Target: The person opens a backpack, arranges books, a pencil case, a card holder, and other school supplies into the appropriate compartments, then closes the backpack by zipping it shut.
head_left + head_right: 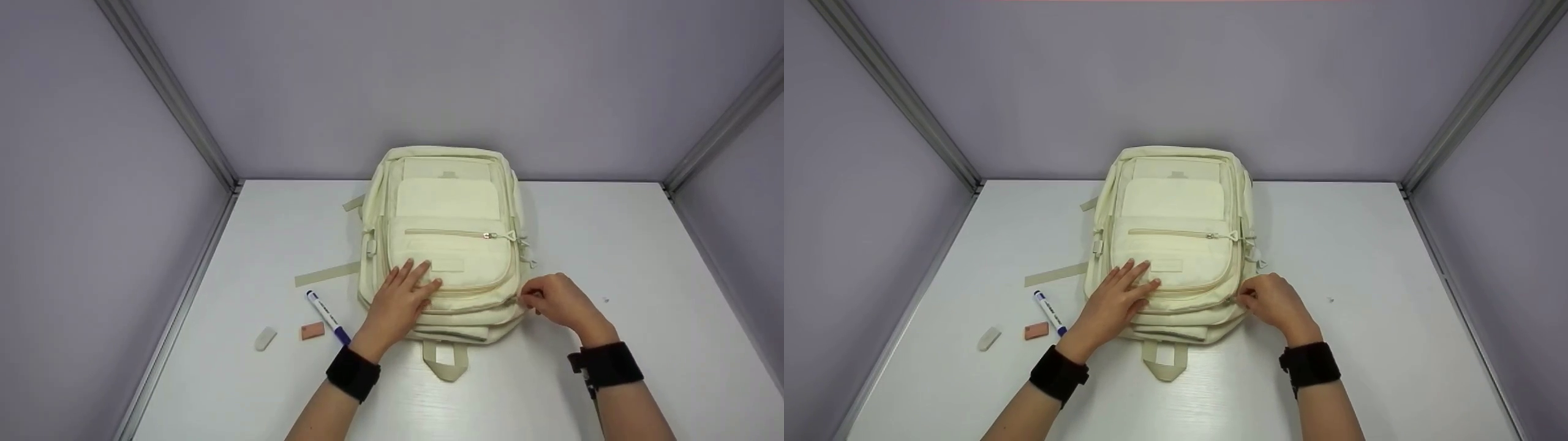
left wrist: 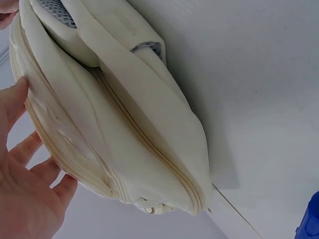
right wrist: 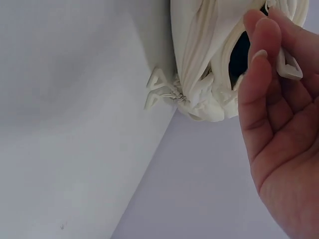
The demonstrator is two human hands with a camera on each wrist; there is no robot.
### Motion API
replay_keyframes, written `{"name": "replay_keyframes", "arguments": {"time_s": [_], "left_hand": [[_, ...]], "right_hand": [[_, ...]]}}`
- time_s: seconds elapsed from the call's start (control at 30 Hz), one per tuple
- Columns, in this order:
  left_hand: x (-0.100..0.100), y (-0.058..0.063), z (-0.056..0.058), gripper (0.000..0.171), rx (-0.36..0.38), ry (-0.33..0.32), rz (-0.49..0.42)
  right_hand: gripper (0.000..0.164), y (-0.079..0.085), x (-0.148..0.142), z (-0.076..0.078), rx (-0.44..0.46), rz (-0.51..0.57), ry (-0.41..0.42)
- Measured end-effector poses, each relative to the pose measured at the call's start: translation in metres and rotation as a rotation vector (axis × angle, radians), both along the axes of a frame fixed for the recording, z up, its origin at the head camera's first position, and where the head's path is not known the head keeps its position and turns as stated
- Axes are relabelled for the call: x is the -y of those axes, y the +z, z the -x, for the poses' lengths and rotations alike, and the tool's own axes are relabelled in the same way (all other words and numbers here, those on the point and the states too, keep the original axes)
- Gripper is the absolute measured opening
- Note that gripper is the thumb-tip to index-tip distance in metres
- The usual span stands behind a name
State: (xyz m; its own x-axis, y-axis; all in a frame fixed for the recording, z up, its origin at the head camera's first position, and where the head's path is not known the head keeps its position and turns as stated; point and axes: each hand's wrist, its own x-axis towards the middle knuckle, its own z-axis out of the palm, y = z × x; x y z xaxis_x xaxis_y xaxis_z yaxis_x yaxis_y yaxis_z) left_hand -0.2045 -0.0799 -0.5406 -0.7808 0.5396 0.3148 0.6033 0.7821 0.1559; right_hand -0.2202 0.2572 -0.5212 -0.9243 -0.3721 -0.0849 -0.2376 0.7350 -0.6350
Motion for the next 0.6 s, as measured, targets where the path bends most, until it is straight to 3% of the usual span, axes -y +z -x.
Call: {"name": "replay_keyframes", "arguments": {"time_s": [0.27, 0.5, 0.6], "left_hand": [[-0.002, 0.003, 0.0, 0.039, -0.014, 0.01, 0.008], [-0.005, 0.007, 0.001, 0.036, 0.008, 0.017, 0.009], [-0.01, 0.012, 0.002, 0.029, -0.013, 0.038, -0.005]], "right_hand": [[0.004, -0.006, -0.008, 0.012, -0.114, -0.079, -0.059], [0.006, -0.012, -0.004, 0.023, -0.338, -0.165, -0.126], [0.007, -0.014, -0.003, 0.026, -0.391, -0.167, -0.134]]}}
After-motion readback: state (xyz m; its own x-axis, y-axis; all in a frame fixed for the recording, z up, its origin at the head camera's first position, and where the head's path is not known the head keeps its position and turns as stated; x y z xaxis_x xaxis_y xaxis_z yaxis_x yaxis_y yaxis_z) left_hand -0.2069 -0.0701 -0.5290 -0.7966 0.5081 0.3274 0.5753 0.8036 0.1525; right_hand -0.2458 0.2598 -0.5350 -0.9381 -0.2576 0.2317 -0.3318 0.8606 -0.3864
